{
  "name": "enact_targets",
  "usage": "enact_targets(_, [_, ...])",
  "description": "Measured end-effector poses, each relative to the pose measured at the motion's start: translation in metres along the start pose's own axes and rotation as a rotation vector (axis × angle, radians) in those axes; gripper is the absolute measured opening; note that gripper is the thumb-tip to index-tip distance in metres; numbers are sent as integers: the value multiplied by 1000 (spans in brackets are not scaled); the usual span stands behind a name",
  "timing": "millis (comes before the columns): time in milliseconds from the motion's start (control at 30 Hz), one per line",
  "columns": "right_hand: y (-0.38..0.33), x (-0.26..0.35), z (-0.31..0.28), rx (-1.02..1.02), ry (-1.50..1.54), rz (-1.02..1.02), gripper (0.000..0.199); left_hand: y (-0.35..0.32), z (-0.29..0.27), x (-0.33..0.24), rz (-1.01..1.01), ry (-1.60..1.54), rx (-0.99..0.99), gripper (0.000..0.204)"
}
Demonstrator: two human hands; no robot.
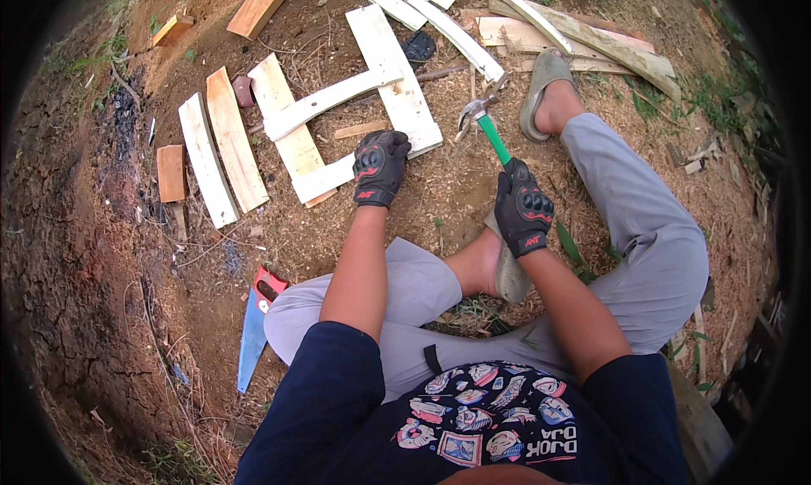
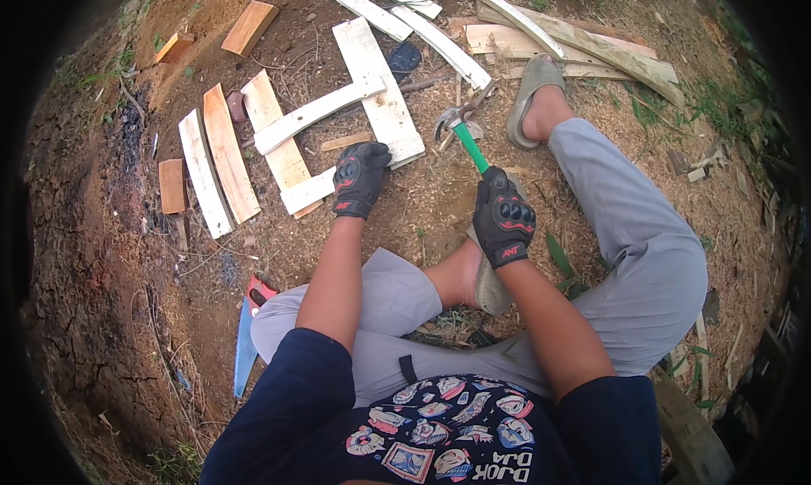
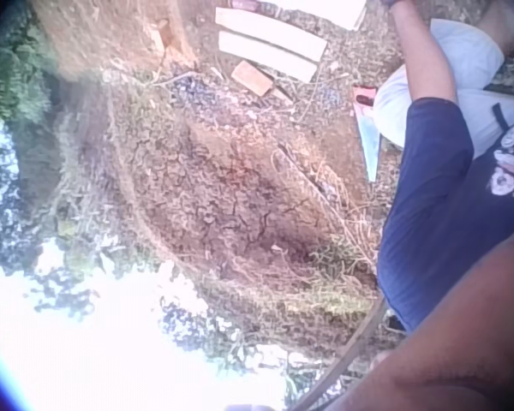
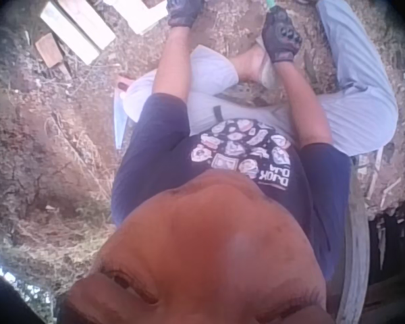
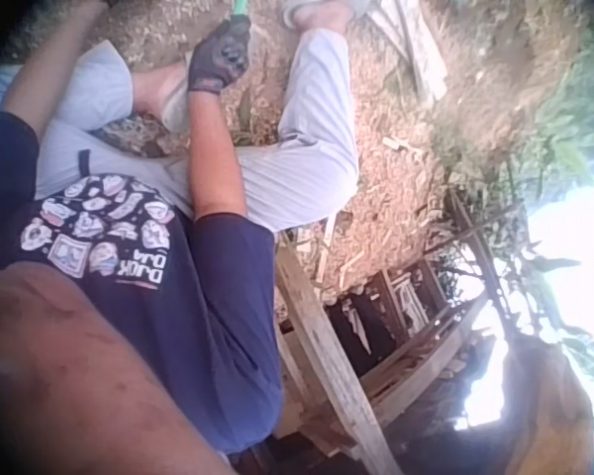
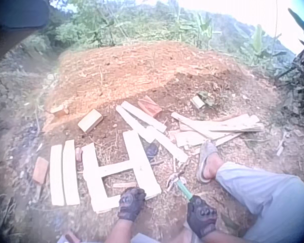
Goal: The person sits on the ground and assembles a wooden frame using several planks. They use a hammer to drive nails into the wood to secure the pieces together.
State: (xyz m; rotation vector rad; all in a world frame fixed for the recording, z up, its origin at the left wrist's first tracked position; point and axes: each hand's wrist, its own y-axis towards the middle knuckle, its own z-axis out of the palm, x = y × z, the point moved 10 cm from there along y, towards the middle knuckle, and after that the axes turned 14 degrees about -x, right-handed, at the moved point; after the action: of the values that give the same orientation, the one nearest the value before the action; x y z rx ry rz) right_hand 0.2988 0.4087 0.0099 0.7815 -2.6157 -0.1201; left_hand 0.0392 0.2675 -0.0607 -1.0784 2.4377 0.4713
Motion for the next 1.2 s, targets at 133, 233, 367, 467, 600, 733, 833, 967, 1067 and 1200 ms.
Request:
enact_targets(133, [-1,-1,1,-3,-33,-8,28,1,-3,0,-43,2,-4,22])
enact_targets(233, [-1,-1,1,-12,-35,-16,27,1,-3,0,-48,-6,-2,22])
enact_targets(367, [-1,-1,3,23,-30,6,27,0,1,2,10,-5,-14,23])
enact_targets(467, [-1,-3,5,43,-34,20,28,0,1,-4,13,-23,-33,22])
enact_targets(600, [1,1,2,52,-22,34,31,-2,-3,-11,6,-63,-82,21])
enact_targets(733, [5,-3,-2,117,3,107,37,-2,2,-5,-63,-119,-26,24])
enact_targets(833, [24,1,-2,336,-7,53,39,-3,1,-1,-88,-149,-51,21])
enact_targets(967, [44,44,-11,444,161,-189,33,-7,3,10,-142,-242,-104,21])
enact_targets(1067, [35,64,-5,312,149,-493,31,-3,6,9,-137,-308,-98,16])
enact_targets(1200, [14,48,42,504,67,-322,38,-1,1,10,-155,-371,-127,13])
